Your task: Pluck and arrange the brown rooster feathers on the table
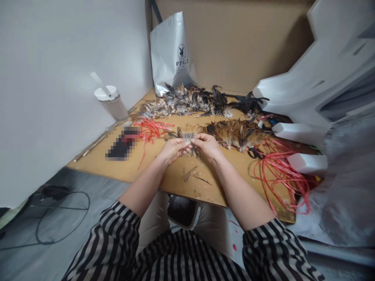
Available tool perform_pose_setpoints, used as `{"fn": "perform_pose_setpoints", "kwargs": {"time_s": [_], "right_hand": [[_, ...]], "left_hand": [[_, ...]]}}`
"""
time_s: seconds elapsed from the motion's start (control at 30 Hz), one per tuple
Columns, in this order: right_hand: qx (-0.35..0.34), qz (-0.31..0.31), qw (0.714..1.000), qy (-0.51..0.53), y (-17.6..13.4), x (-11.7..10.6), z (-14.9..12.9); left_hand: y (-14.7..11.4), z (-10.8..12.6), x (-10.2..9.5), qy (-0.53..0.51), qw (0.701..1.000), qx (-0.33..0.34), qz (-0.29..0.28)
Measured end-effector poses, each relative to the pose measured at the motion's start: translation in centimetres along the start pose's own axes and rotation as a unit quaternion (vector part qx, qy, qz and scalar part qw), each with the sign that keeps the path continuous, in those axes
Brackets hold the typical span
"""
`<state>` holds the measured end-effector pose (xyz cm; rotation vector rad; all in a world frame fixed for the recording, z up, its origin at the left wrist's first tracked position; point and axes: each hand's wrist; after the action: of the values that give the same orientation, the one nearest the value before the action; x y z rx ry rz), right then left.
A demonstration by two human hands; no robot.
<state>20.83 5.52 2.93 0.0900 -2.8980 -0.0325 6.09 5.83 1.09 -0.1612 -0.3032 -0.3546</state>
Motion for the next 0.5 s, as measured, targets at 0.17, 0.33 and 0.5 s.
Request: {"fn": "perform_pose_setpoints", "kwargs": {"time_s": [0.17, 0.33, 0.5], "right_hand": [[0.001, 0.000, 1.000, 0.006, 0.07, -0.04, 0.27], [-0.001, -0.010, 1.000, 0.007, -0.25, 0.27, -0.06], [-0.021, -0.014, 0.999, -0.035, -0.38, 0.35, -0.28]], "left_hand": [[-0.14, 0.07, 0.10, 0.012, 1.000, -0.002, -0.003], [-0.02, -0.03, 0.14, 0.045, 0.999, 0.024, 0.020], [0.05, -0.08, 0.31, 0.106, 0.991, 0.072, 0.037]]}}
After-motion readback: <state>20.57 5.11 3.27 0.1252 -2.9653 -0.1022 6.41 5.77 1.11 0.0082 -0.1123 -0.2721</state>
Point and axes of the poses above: each hand's wrist, its own y-axis towards the middle knuckle, its own x-axis out of the palm, z = x × y, and after that the axes turned 5 degrees about y, right-handed
